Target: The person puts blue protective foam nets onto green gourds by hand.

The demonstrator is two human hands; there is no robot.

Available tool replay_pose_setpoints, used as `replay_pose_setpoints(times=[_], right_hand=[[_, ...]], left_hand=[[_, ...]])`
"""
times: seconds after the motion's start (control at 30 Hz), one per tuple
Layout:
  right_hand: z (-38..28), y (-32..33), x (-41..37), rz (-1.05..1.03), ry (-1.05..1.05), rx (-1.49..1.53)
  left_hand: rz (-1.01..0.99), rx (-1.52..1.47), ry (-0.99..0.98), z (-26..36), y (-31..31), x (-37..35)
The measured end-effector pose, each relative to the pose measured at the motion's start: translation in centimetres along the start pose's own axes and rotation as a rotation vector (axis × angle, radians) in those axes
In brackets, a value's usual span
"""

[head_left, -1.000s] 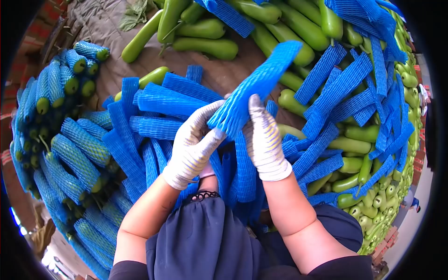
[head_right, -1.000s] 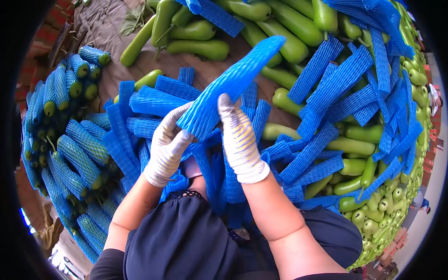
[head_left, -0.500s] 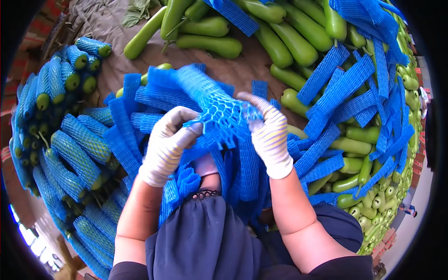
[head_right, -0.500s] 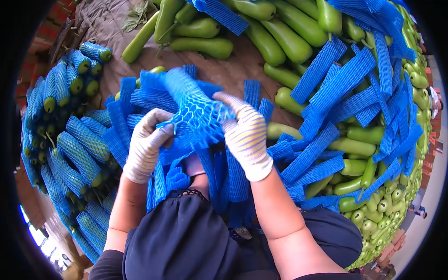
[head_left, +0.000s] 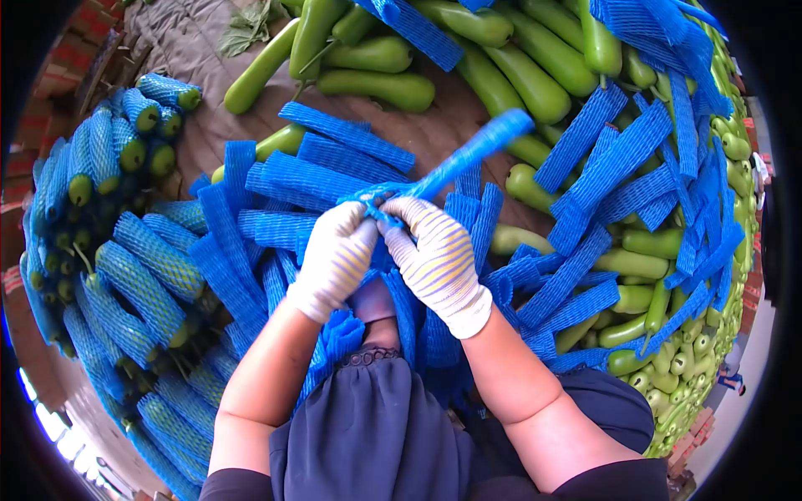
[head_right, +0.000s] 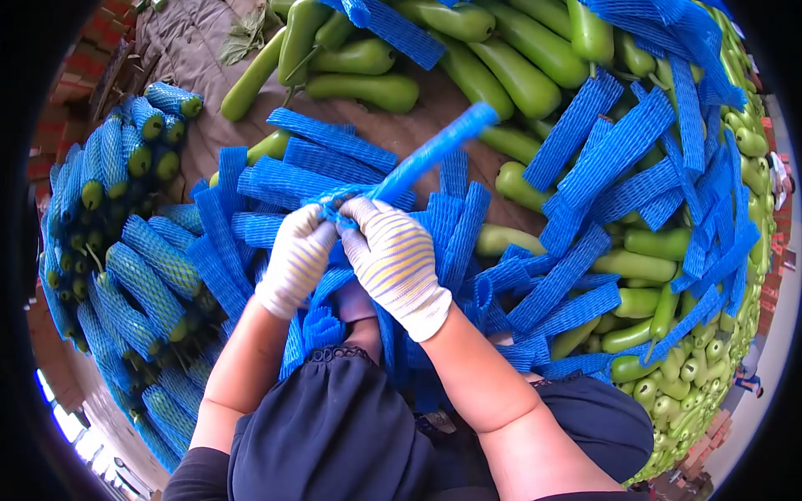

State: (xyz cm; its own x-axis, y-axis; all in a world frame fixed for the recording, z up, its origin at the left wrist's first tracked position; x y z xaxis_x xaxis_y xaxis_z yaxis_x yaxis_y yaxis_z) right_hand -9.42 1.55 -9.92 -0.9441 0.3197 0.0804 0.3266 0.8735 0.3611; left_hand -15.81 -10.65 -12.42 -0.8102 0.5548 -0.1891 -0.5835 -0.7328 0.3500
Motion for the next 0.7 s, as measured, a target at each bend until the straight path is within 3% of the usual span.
replay_pose_setpoints(times=[0.03, 0.07, 0.1, 0.17, 0.2, 0.23, 0.27, 0.3, 0.33, 0.37, 0.43, 0.5, 0.53, 0.57, 0.63, 0.7], right_hand=[[0.3, -0.4, -0.5, -0.065, -0.111, 0.033], [0.8, -0.5, -1.0, -0.123, -0.178, 0.052], [0.9, -0.3, -1.0, -0.125, -0.179, 0.052], [0.3, 0.2, -1.1, -0.144, 0.064, -0.136], [-0.2, 0.4, -1.1, -0.118, 0.201, -0.106], [-0.2, 0.4, -1.1, -0.115, 0.199, -0.108], [0.3, 0.2, -1.0, -0.106, 0.042, 0.416], [0.7, -0.1, -1.0, -0.091, -0.120, 0.938], [0.7, 0.2, -0.9, -0.081, -0.259, 1.184], [0.7, 0.3, -0.5, -0.056, -0.246, 1.219], [0.6, 0.4, -0.8, -0.162, -0.376, 1.243], [0.4, 0.2, -0.6, -0.106, -0.329, 1.304], [0.2, 0.1, -0.5, -0.047, -0.278, 1.361], [0.0, -0.1, -0.4, -0.046, -0.279, 1.363], [-0.7, -0.1, 0.0, 0.061, -0.209, 1.274], [-1.8, -0.7, -0.3, -0.008, -0.126, 1.112]], left_hand=[[-0.057, -0.498, 0.220, -1.2, -0.4, 0.6], [-0.057, -0.911, 0.304, -1.5, -0.8, 1.2], [-0.091, -1.209, 0.159, -1.3, -1.0, 2.0], [0.009, -1.400, 0.167, -1.7, -1.8, 2.1], [0.032, -1.387, 0.191, -1.5, -2.3, 2.0], [0.053, -1.374, 0.214, -1.4, -2.7, 1.9], [-0.012, -0.705, -0.156, -0.2, -1.8, 2.4], [-0.033, -0.454, -0.119, -0.9, -1.8, 2.7], [0.077, -0.029, -0.325, -1.2, -1.4, 2.1], [0.186, 0.400, -0.521, -1.3, -1.5, 1.4], [0.136, 0.424, -0.284, -0.7, -0.8, 2.2], [0.423, 0.464, -0.558, 1.4, 0.4, 3.1], [0.473, 0.253, -0.430, 0.7, 0.3, 2.8], [0.352, 0.094, -0.188, 0.0, 0.1, 2.5], [0.146, -0.170, -0.165, -1.1, -0.3, 2.6], [0.315, 0.096, -0.466, -1.5, -0.3, 2.3]])
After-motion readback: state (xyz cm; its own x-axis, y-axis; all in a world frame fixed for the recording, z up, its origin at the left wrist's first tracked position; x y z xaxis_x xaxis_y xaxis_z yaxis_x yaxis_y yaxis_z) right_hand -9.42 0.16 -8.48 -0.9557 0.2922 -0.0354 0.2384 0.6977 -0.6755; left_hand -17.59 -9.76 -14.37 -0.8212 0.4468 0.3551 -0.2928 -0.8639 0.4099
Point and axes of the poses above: each hand's wrist, its own x-axis towards the middle knuckle, its own y-axis out of the back of the hand, z = x × y, the point moved 4 cm from there along x, towards the middle knuckle, and after that the axes turned 9 degrees about x, right-handed, at the moved point
